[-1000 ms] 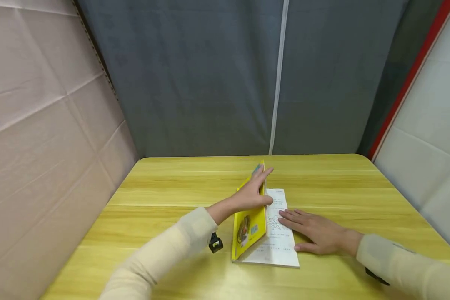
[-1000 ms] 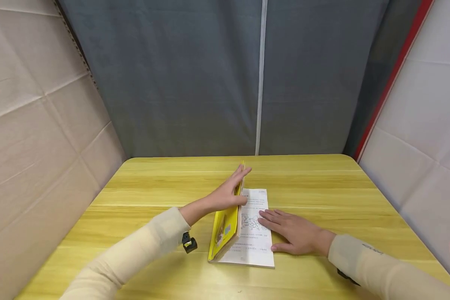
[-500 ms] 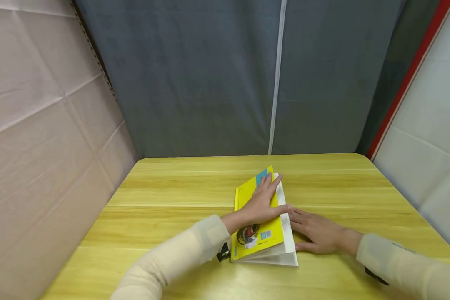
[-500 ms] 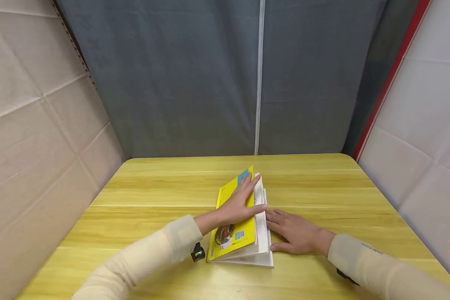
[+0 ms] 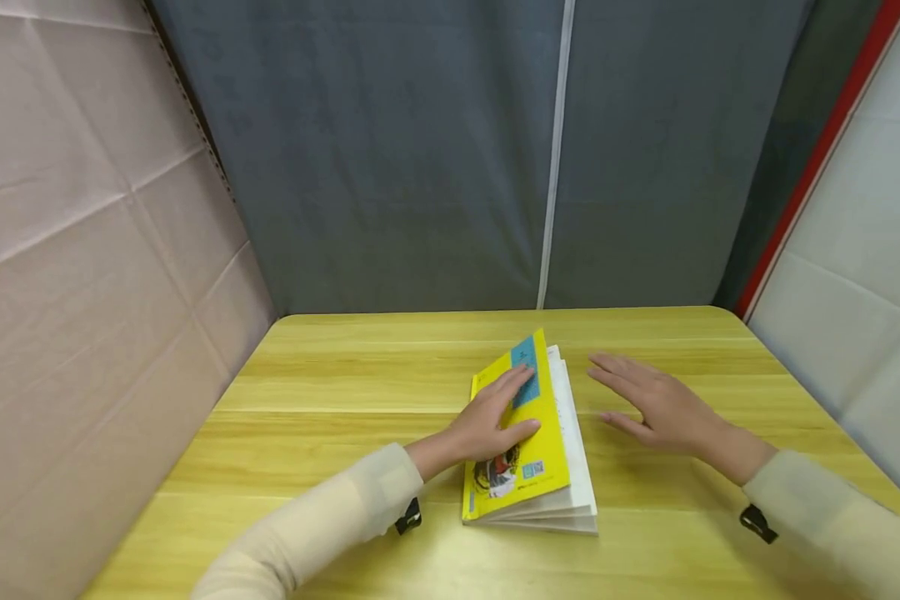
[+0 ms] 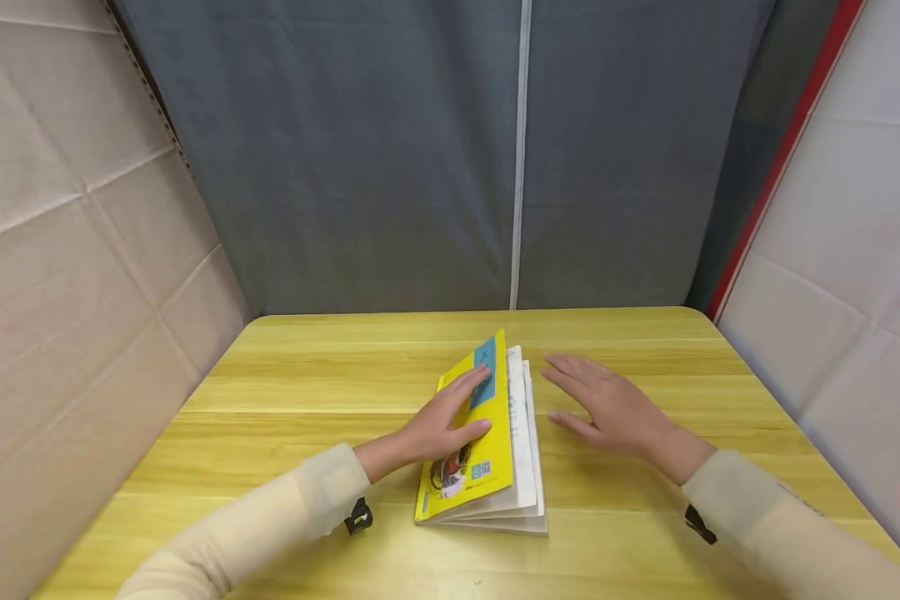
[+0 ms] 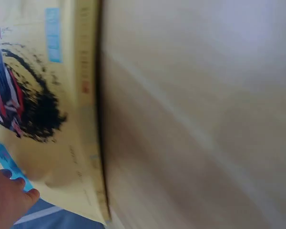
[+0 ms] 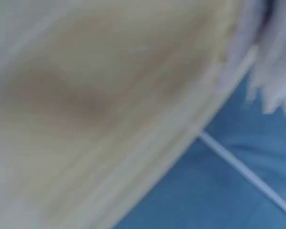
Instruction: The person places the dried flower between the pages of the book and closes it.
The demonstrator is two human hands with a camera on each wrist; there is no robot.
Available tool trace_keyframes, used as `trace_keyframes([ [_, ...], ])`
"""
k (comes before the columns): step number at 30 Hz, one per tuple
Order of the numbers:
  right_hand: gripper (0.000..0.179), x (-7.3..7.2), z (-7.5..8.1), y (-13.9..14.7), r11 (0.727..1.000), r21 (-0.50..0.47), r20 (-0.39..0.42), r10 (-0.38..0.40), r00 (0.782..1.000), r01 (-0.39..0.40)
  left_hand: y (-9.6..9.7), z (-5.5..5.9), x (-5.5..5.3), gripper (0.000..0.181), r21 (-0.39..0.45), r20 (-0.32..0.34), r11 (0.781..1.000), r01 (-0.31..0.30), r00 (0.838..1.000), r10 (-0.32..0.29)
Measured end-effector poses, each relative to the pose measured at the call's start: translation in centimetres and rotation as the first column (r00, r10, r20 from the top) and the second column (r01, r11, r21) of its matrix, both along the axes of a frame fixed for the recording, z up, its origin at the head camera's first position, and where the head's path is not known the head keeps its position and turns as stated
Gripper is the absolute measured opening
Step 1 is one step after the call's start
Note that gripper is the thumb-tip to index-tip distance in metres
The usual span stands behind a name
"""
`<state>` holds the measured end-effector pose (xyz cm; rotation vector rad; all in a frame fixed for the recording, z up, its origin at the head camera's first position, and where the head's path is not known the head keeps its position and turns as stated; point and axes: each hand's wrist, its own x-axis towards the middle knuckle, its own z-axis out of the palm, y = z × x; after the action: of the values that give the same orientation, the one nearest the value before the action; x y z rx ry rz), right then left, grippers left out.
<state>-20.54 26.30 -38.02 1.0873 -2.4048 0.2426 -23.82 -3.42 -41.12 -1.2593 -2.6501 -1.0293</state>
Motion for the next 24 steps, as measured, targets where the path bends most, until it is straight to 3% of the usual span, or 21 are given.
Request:
trace_keyframes([
  [4,0.071,0.4,1.4,-2.4,0.994,-0.049,0.019,0.094,0.995,-0.093,-1.4,-0.5,0.1,0.077,-0.112,-0.029,0.994,-0.011,1.0,0.008],
  [9,0.066,1.0,0.8,-4.6,0.975,0.025,0.074,0.217,0.973,-0.219,-2.8,-1.3,0.3,0.078,-0.223,-0.107,0.975,0.007,0.994,-0.031],
  [15,0.069,1.7,-0.6,-4.7,0.978,0.091,0.126,0.177,0.976,-0.189,-4.2,-1.4,0.7,0.081,-0.317,-0.189,0.949,0.005,0.98,-0.068],
  [19,0.07,1.9,-1.7,-4.2,0.978,0.142,0.173,0.131,0.976,-0.156,-5.4,-1.6,0.7,0.085,-0.425,-0.245,0.905,-0.005,0.963,-0.11],
  [24,0.071,2.1,-3.2,-3.5,0.97,0.206,0.26,0.071,0.963,-0.127,-6.3,-2.1,0.4,0.092,-0.559,-0.303,0.828,-0.04,0.94,-0.16],
])
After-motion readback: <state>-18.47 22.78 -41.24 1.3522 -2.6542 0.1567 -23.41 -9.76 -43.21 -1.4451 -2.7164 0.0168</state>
